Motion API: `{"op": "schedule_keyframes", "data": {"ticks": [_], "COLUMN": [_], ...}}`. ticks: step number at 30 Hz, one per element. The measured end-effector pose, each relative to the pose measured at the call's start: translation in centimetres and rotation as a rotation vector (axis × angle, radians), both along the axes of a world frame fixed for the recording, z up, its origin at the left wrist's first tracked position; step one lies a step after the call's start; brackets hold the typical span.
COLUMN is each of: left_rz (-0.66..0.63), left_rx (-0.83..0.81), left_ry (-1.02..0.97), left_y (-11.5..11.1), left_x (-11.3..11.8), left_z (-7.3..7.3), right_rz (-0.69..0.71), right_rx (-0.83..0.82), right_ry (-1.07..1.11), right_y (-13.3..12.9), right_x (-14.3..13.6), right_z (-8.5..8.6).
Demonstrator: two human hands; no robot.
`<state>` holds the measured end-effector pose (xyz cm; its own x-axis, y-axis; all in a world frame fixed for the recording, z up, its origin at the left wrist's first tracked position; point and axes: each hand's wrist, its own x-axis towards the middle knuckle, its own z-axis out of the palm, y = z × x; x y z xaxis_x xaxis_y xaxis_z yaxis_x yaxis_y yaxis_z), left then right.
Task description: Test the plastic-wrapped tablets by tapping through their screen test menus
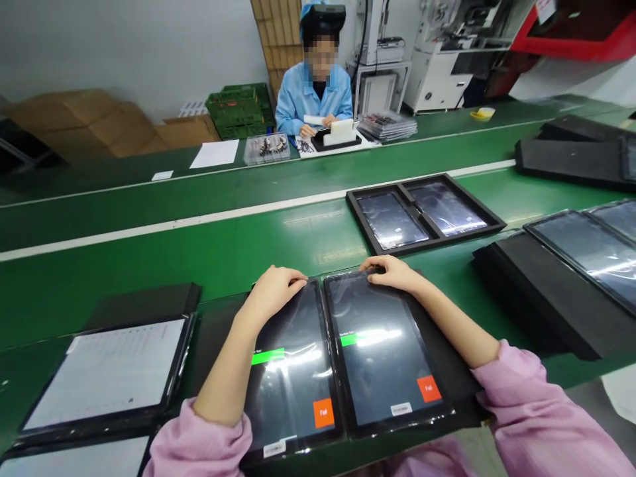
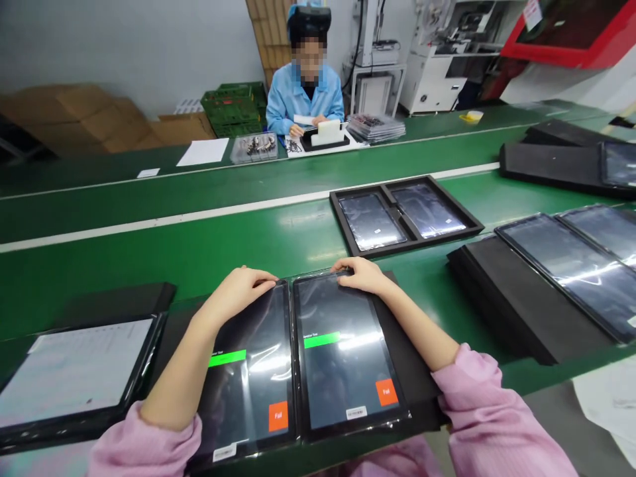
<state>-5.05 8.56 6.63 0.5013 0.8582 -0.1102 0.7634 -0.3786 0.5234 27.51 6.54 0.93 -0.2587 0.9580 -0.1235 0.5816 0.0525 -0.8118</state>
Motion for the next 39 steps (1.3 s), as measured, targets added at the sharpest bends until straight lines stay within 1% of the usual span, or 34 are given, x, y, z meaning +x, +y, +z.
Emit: {"op": "schedule_keyframes", "data": {"ticks": [3, 4, 6, 9, 12, 15, 18, 21, 23, 26, 30, 34, 39], "left_rz": [-0.031, -0.024, 0.014, 0.038, 0.022, 0.024, 0.068, 0.051, 0.027, 0.014, 0.001, 0.004, 0.039], "left_rx": [-0.071, -0.081, -0.068, -0.038, -0.079, -0.114, -0.1, -0.134, -0.155, -0.153, -0.141, -0.129, -0.149], "left_ry": [-0.012, -0.014, -0.022, -0.05, -0.053, -0.027, 0.007, 0.065, 0.114, 0.156, 0.152, 0.145, 0.082], "left_y": [0.0, 0.0, 0.0, 0.2, 0.3, -0.1, -0.7, -0.9, -1.0, -1.0, -1.1, -1.1, -1.1], "left_x": [-0.2, -0.1, 0.0, 0.1, -0.1, -0.3, -0.1, 0.4, 0.5, 0.6, 0.4, 0.3, 0.2], "left_z": [-0.1, -0.2, -0.3, -0.5, -0.5, -0.3, 0.2, 0.9, 1.4, 1.9, 1.7, 1.3, 1.4], "right_rz": [0.112, 0.123, 0.098, 0.058, 0.117, 0.168, 0.111, 0.056, 0.053, 0.082, 0.113, 0.119, 0.132], "right_rx": [-0.018, -0.035, -0.08, -0.114, -0.085, -0.074, -0.121, -0.215, -0.258, -0.25, -0.2, -0.201, -0.194], "right_ry": [0.086, 0.131, 0.199, 0.222, 0.203, 0.234, 0.322, 0.383, 0.394, 0.394, 0.369, 0.354, 0.348], "right_y": [-0.1, -0.1, 0.0, 0.1, 0.1, 0.0, 0.0, 0.1, 0.2, 0.2, 0.2, 0.2, 0.3], "right_x": [0.2, 0.3, 0.3, 0.4, 0.7, 0.9, 0.9, 1.0, 1.2, 1.5, 1.7, 1.7, 1.7], "right_z": [0.6, 0.6, 0.6, 0.5, 0.9, 1.2, 1.0, 0.5, 0.4, 0.4, 0.5, 0.4, 0.3]}}
